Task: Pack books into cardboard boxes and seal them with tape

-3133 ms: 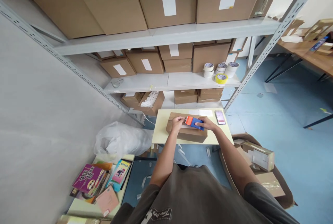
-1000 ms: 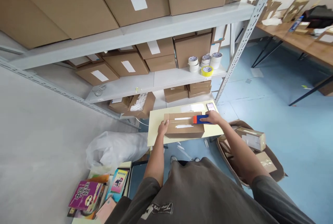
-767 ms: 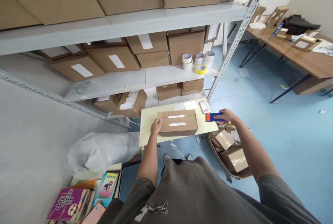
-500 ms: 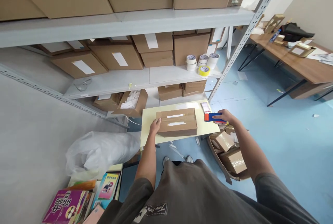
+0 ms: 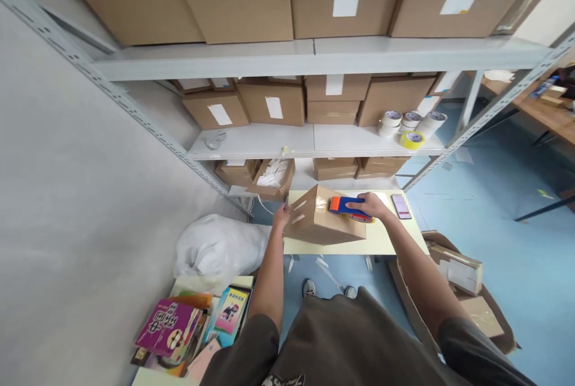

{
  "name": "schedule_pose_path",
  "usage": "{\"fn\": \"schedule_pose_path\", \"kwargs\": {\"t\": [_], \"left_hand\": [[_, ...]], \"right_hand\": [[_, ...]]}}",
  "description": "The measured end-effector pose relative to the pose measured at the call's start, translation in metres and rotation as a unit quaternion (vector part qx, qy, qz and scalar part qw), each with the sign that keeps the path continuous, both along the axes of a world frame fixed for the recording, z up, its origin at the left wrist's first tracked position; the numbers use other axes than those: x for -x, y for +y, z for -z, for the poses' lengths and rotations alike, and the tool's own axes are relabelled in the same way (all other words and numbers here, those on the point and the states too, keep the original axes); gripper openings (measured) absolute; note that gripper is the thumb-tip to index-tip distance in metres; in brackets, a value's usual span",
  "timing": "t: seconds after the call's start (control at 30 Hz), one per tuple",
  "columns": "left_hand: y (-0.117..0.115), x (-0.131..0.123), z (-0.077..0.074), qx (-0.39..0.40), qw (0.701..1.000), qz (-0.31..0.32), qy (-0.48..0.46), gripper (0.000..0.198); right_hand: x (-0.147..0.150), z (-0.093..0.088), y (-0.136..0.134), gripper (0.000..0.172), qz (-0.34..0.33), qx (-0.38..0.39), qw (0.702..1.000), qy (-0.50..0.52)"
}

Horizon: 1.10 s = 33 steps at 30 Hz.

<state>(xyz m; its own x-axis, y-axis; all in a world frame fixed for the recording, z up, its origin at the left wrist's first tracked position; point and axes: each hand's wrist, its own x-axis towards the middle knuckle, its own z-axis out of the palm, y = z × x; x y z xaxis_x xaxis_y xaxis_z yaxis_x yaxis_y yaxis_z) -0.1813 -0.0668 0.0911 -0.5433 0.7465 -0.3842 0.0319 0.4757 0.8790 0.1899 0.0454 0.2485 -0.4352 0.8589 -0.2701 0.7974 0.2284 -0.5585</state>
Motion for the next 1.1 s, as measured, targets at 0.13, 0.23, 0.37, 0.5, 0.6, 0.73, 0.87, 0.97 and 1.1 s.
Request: {"fn": "schedule_pose_path", "kwargs": {"t": [0.13, 0.23, 0.37, 0.5, 0.6, 0.73, 0.87, 0.97, 1.1], "left_hand": [[0.000, 0.012, -0.017, -0.066, 0.996, 0.061, 0.013, 0.044], [0.000, 0.014, -0.022, -0.054, 0.993, 0.082, 0.062, 0.053], [-0.002, 0.012, -0.020, 0.016, 0.990, 0.079, 0.119, 0.052], [-0.004, -0.017, -0.016, 0.024, 0.985, 0.100, 0.139, 0.046], [0.002, -0.060, -0.014, 0.012, 0.985, 0.110, 0.136, 0.045], [0.023, -0.139, -0.017, 0.013, 0.986, 0.138, 0.092, 0.050], [0.047, -0.228, -0.023, 0.028, 0.980, 0.173, 0.093, 0.055], [0.062, -0.283, -0.028, 0.030, 0.970, 0.207, 0.122, 0.054], [0.075, -0.314, -0.031, 0.054, 0.957, 0.226, 0.176, 0.052]], "right_hand": [[0.081, -0.012, -0.007, 0.060, -0.036, 0.000, 0.997, -0.064], [0.132, -0.010, -0.017, 0.058, -0.053, -0.001, 0.993, -0.105], [0.166, -0.005, -0.027, 0.061, -0.062, -0.017, 0.986, -0.154], [0.150, -0.007, -0.020, 0.063, -0.066, -0.025, 0.984, -0.166], [0.107, -0.011, -0.008, 0.060, -0.055, -0.009, 0.985, -0.161], [0.023, -0.014, 0.007, 0.058, -0.027, 0.003, 0.986, -0.162], [-0.069, -0.013, 0.018, 0.061, -0.010, -0.009, 0.989, -0.146], [-0.142, -0.010, 0.025, 0.062, -0.006, -0.009, 0.993, -0.116], [-0.257, -0.001, 0.030, 0.059, 0.031, -0.013, 0.992, -0.124]]}}
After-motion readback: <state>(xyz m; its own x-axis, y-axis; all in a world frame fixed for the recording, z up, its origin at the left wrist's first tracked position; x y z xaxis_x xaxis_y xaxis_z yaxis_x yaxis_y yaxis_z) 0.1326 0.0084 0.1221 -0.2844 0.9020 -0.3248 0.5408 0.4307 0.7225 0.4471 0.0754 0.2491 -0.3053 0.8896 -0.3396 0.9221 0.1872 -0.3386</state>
